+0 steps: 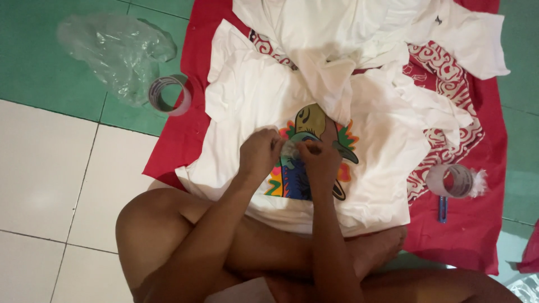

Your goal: Using adhesive tape to remove lint or debris from a printed design on a t-shirt.

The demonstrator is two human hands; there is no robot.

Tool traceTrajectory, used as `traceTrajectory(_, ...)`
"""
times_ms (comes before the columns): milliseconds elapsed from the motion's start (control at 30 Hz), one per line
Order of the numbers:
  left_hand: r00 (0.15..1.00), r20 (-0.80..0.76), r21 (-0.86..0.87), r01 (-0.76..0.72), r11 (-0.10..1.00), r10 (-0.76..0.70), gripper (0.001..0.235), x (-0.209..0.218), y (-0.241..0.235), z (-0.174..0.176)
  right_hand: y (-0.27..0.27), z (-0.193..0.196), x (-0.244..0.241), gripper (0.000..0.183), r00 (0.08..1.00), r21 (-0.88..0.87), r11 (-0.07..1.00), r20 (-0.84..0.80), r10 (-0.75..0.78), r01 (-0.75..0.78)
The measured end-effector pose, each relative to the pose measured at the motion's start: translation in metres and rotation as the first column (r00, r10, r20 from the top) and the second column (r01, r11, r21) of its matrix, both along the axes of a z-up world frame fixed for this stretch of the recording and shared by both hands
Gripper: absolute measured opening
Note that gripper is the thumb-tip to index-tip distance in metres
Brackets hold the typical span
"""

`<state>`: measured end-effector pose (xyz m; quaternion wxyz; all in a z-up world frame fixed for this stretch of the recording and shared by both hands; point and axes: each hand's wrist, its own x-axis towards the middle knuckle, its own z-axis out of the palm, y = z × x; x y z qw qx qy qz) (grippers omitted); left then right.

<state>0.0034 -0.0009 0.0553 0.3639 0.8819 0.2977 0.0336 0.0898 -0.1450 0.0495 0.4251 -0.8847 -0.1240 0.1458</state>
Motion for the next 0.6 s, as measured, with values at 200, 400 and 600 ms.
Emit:
traceTrajectory(200, 1.000, -0.018, 0.080, 0.026, 0.996, -0.025, 0.026, 0.005, 0.003, -0.013, 0.013, 0.021, -0.004, 0.019, 0.998, -0.055, 0.998, 0.059, 0.006, -0.003)
traceTrajectory(400, 0.999, 0.029, 0.068, -0.041, 0.997, 0.039, 0.029, 0.006, 0.006, -0.028, 0.016, 0.005, -0.011, 0.013, 0.986, -0.069, 0.997, 0.164, -0.036, 0.047)
traceTrajectory(600, 0.997, 0.039, 0.045, -0.073, 0.996, 0.072, 0.023, 0.004, 0.010, -0.024, 0.042, -0.002, -0.018, 0.039, 0.969, -0.291, 0.955, 0.247, 0.011, 0.063)
